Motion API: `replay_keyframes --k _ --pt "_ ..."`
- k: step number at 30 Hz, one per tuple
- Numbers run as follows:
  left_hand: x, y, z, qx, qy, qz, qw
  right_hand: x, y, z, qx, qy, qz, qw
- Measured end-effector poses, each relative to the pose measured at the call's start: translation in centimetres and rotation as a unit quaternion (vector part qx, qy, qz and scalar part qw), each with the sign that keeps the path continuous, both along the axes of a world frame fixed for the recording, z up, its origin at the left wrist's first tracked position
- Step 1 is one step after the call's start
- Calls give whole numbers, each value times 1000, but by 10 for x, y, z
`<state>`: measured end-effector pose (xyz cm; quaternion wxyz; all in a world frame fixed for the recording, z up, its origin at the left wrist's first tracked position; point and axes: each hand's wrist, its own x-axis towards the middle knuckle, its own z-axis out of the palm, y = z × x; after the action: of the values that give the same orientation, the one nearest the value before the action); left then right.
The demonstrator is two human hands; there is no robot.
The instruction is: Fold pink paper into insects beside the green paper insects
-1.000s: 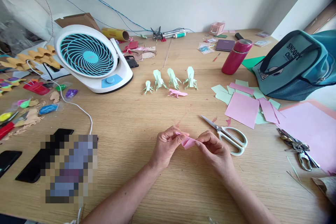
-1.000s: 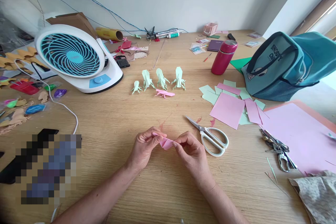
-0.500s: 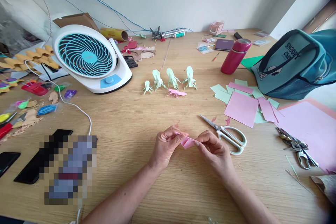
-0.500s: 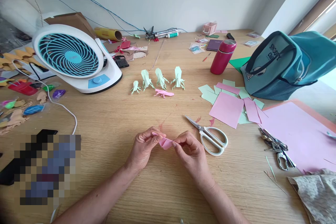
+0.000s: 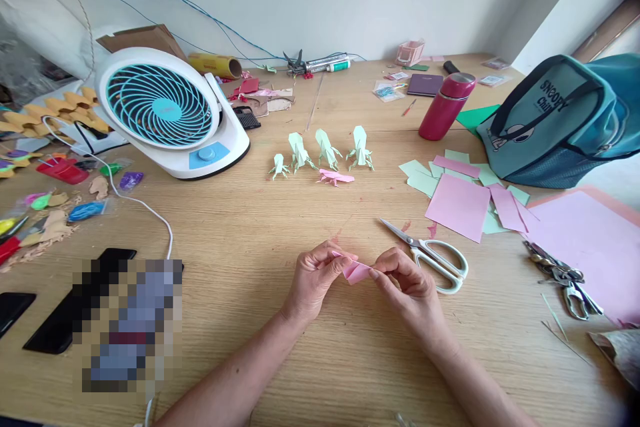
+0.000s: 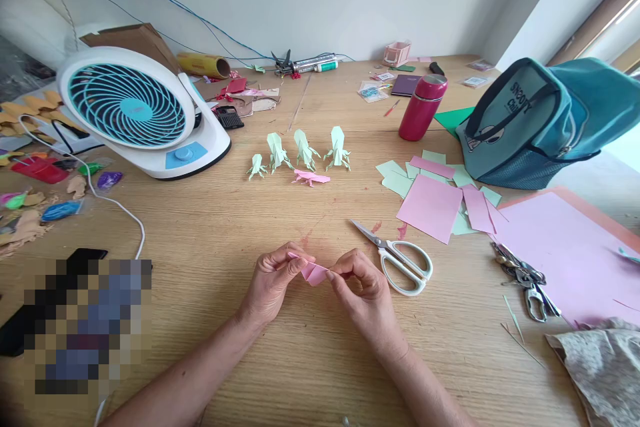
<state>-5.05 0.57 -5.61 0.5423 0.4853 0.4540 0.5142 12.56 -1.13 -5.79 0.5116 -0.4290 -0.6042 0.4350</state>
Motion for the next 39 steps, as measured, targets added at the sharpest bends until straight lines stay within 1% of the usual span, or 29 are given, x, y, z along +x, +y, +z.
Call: replay_keyframes --k 6,10,14,17,24,31,36,39 --pt "1 0 1 -6 -7 -9 1000 0 0 4 18 -27 -2 999" --pt "4 -1 7 -7 -17 -46 999 0 -1 5 28 -36 -3 999" --pt "7 -2 10 22 -3 -73 997 -1 -1 6 28 -35 1 999" --pt "7 -2 10 36 14 -72 997 -1 -2 7 23 -33 3 999" --pt "6 -3 11 46 23 -59 997 -3 -2 5 -30 -6 26 999" --pt "6 -5 8 48 37 -59 996 -3 -3 7 -22 -13 17 1000" --pt "8 -5 10 51 36 -57 996 -3 -4 8 -18 -28 11 999" --pt "9 -5 10 53 44 -60 996 -3 -4 5 -31 -14 15 999"
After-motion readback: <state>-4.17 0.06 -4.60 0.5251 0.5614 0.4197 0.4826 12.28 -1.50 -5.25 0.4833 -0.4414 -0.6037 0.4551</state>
